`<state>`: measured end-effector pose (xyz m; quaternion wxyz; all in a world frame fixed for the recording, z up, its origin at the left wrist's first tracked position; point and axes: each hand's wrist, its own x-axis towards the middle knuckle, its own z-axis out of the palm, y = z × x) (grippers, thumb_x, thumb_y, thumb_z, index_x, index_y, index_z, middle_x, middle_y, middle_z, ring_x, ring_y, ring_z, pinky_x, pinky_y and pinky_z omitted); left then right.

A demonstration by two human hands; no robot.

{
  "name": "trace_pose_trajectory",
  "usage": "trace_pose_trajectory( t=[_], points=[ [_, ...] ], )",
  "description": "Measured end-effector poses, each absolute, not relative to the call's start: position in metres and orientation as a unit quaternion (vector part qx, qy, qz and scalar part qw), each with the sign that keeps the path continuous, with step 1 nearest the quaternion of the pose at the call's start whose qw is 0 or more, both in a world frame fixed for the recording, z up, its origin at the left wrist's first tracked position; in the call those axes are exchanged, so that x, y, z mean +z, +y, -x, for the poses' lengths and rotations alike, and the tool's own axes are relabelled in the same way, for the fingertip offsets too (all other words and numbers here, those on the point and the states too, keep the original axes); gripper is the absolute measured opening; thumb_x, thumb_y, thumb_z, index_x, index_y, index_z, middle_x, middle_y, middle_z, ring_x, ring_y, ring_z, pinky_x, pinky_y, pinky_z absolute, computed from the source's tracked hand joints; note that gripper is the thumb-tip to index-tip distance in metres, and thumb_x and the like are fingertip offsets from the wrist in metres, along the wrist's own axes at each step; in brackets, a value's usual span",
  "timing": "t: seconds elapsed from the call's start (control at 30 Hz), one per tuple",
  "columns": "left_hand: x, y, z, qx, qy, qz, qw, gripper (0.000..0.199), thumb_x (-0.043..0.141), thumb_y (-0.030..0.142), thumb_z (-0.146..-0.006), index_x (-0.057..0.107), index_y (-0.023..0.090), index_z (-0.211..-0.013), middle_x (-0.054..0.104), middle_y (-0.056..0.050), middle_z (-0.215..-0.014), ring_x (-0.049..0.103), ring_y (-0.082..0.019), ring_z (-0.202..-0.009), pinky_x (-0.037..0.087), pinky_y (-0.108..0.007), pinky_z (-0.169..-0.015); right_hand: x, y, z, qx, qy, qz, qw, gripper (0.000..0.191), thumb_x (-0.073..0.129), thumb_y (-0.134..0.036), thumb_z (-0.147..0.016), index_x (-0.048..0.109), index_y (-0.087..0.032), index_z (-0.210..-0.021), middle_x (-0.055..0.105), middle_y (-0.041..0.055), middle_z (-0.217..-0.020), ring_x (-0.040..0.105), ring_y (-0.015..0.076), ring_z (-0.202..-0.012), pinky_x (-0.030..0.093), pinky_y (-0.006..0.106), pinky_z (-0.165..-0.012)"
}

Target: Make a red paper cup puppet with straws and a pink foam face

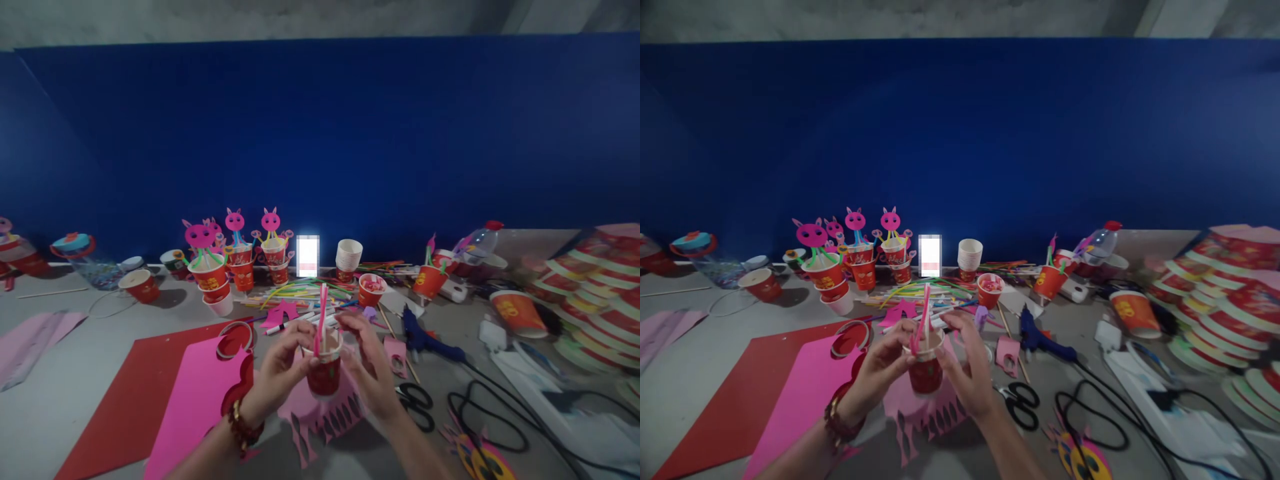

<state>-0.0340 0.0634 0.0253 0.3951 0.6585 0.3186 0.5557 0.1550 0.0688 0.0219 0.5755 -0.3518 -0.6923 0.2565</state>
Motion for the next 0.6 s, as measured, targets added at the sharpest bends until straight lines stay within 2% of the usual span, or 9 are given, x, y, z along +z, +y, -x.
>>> trace_pose_trajectory(
  t=[0.1,0.2,0.33,0.6],
  points=[
    [0.029,0.063,0.035,0.544,0.358,-0.74,0.168,0.003,0.064,0.022,-0.091,0.067,0.021,-0.09,0.066,-0.007,-0.098,0.059,-0.023,-0.104,0.046,-0.043,-0.095,0.027,0.064,-0.154,0.162,-0.727,0.355,0.564,0.028,0.062,-0.028,-0.091,0.062,-0.025,-0.119,0.062,0.01,-0.117,0.058,0.0285,-0.114,0.048,0.045,-0.099],
    [0.03,0.062,0.035,0.519,0.365,-0.771,0.058,0.011,0.062,0.014,-0.091,0.066,0.023,-0.095,0.068,-0.006,-0.101,0.057,-0.023,-0.106,0.045,-0.044,-0.098,0.029,0.062,-0.15,0.144,-0.759,0.328,0.543,0.03,0.064,-0.019,-0.088,0.064,-0.026,-0.117,0.063,0.0085,-0.11,0.061,0.026,-0.105,0.052,0.041,-0.091],
    [0.028,0.063,0.036,0.51,0.368,-0.776,0.037,0.012,0.061,0.014,-0.092,0.065,0.023,-0.099,0.069,-0.007,-0.102,0.058,-0.024,-0.108,0.047,-0.046,-0.097,0.028,0.064,-0.147,0.143,-0.779,0.307,0.527,0.033,0.061,-0.013,-0.087,0.064,-0.026,-0.117,0.064,0.0084,-0.109,0.062,0.0254,-0.103,0.054,0.04,-0.089],
    [0.026,0.064,0.039,0.509,0.367,-0.778,0.029,0.014,0.062,0.012,-0.09,0.067,0.023,-0.097,0.072,-0.005,-0.097,0.059,-0.024,-0.107,0.045,-0.047,-0.1,0.029,0.064,-0.149,0.107,-0.784,0.305,0.53,0.037,0.055,-0.011,-0.086,0.063,-0.024,-0.12,0.067,0.0098,-0.111,0.064,0.0256,-0.106,0.056,0.041,-0.09]
  ],
)
